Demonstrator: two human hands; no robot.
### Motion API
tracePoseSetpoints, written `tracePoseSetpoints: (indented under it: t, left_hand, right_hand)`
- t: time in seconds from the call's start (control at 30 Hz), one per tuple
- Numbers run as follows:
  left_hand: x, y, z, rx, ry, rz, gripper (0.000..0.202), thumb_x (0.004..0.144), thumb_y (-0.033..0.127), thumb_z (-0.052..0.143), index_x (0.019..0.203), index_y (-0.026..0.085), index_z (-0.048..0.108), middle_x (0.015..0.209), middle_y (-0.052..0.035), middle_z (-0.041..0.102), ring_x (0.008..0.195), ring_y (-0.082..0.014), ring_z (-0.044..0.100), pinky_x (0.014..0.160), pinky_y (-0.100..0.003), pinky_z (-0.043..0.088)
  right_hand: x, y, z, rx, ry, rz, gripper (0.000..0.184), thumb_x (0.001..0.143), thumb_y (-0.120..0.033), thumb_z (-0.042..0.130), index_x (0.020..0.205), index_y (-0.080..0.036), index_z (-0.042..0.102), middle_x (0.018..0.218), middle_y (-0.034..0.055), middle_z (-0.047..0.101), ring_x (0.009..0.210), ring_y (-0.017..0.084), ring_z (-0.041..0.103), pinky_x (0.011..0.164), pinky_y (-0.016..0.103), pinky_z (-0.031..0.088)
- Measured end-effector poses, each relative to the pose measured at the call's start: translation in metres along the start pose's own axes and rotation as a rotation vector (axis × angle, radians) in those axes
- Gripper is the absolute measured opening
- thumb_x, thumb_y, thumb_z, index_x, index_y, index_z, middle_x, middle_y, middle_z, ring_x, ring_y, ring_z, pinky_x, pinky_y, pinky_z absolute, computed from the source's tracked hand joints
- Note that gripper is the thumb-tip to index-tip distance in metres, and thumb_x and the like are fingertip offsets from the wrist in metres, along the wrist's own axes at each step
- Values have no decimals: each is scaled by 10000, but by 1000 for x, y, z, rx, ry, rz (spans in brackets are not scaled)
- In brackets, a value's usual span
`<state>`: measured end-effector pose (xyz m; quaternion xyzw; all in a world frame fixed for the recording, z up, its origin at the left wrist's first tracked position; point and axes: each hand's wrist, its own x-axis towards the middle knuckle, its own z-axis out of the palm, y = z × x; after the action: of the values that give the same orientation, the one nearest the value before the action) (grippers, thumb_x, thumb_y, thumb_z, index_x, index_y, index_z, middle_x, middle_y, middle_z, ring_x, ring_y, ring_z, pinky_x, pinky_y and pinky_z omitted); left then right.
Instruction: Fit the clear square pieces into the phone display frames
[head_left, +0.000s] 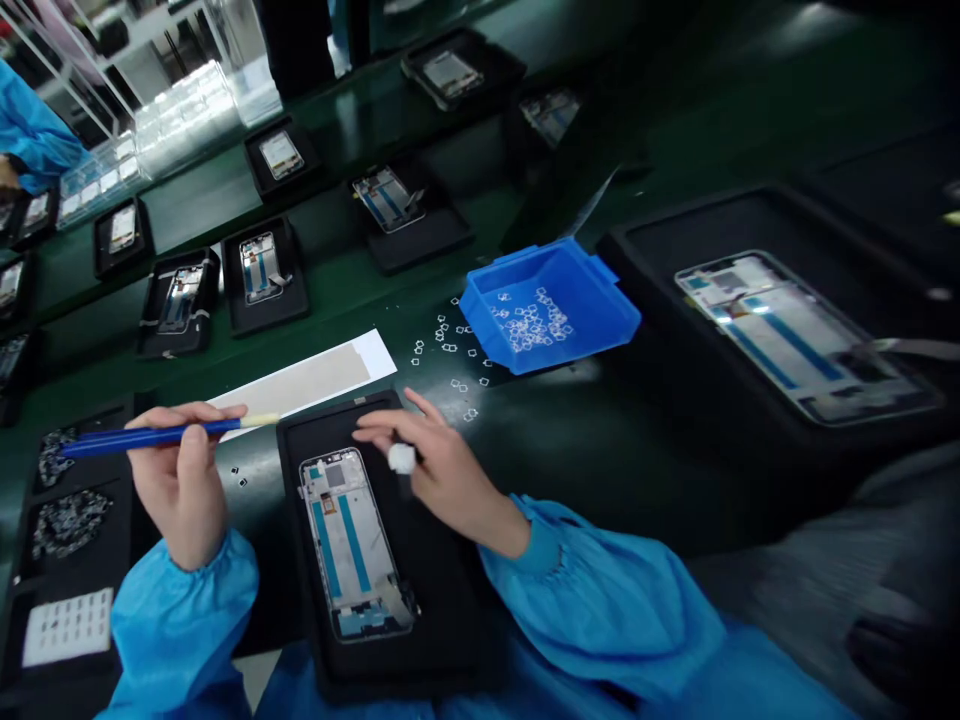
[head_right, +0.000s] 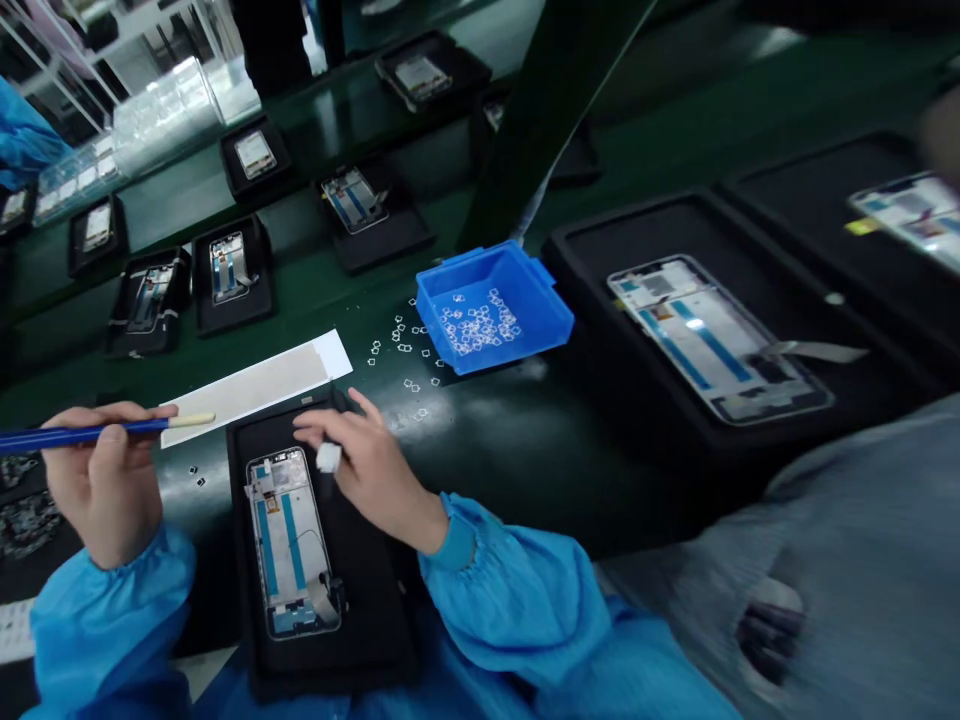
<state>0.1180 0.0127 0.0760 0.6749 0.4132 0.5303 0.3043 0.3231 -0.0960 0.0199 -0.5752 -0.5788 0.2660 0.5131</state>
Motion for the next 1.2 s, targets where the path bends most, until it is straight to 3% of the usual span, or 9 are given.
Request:
tracePoseSetpoints:
  t: [0.03,0.1,0.17,0.27,0.37,0.57,0.87,1.1,1.2]
  left_hand:
    - [10,-4,2,37,-36,26,95,888,191,492,960,245,464,821,17,574,755,-155,665,826,-380,579]
    - [30,-16,15,222,-235,89,95,869,172,475,900,228,545,813,3,582,753,-157,645,792,-333,562]
    - [48,-31,36,487,-559,159,178,856,168,486,910,220,648,874,-23,635,820,-178,654,784,-308,540]
    - [64,-49,73,808,-1024,252,334,877,202,523,1150,314,680,1199,-21,647,961,-202,672,790,-285,529]
    - [67,-52,95,992,-1245,338,403,934,249,498,1290,414,594,1456,15,501,980,-211,691,780,-292,539]
    - [65,-46,97,1078,-1282,404,385,973,288,454,1303,441,577,1502,4,453,901,-233,720,747,-331,557]
    - [65,-47,96,1042,-1290,373,409,975,266,434,1328,431,559,1511,-5,440,978,-257,700,775,-352,555]
    - [66,-53,97,1014,-1292,331,434,944,240,463,1308,446,576,1509,28,443,1019,-221,683,802,-308,539]
    - [70,-53,87,915,-1151,249,375,934,269,495,1255,411,627,1441,27,520,1088,-224,650,829,-302,524]
  right_hand:
    - [6,4,-7,81,70,45,251,998,-249,447,1182,-230,616,884,8,725,827,172,684,1034,511,465]
    - [23,16,-20,233,205,184,335,998,-372,444,1243,-215,610,736,-2,658,739,166,664,771,371,601]
    - [45,30,-28,336,244,330,378,959,-445,490,1207,-203,639,666,-14,590,721,162,646,608,284,605]
    - [77,51,-28,356,193,442,299,874,-418,597,1014,-170,689,698,5,617,698,159,647,529,246,594]
    - [98,67,-17,289,186,448,180,821,-331,639,832,-155,677,645,5,619,601,151,631,478,230,564]
    - [105,75,-2,143,242,442,124,785,-293,658,735,-187,620,603,8,657,536,177,634,480,258,526]
    - [103,67,1,84,268,432,176,752,-255,707,673,-218,555,600,22,691,665,246,717,629,313,542]
    - [101,64,-3,243,405,439,247,770,-388,677,703,-222,507,576,29,685,610,220,714,445,234,463]
    - [75,38,-7,342,470,419,322,771,-492,662,742,-227,482,543,3,655,619,206,716,394,196,395]
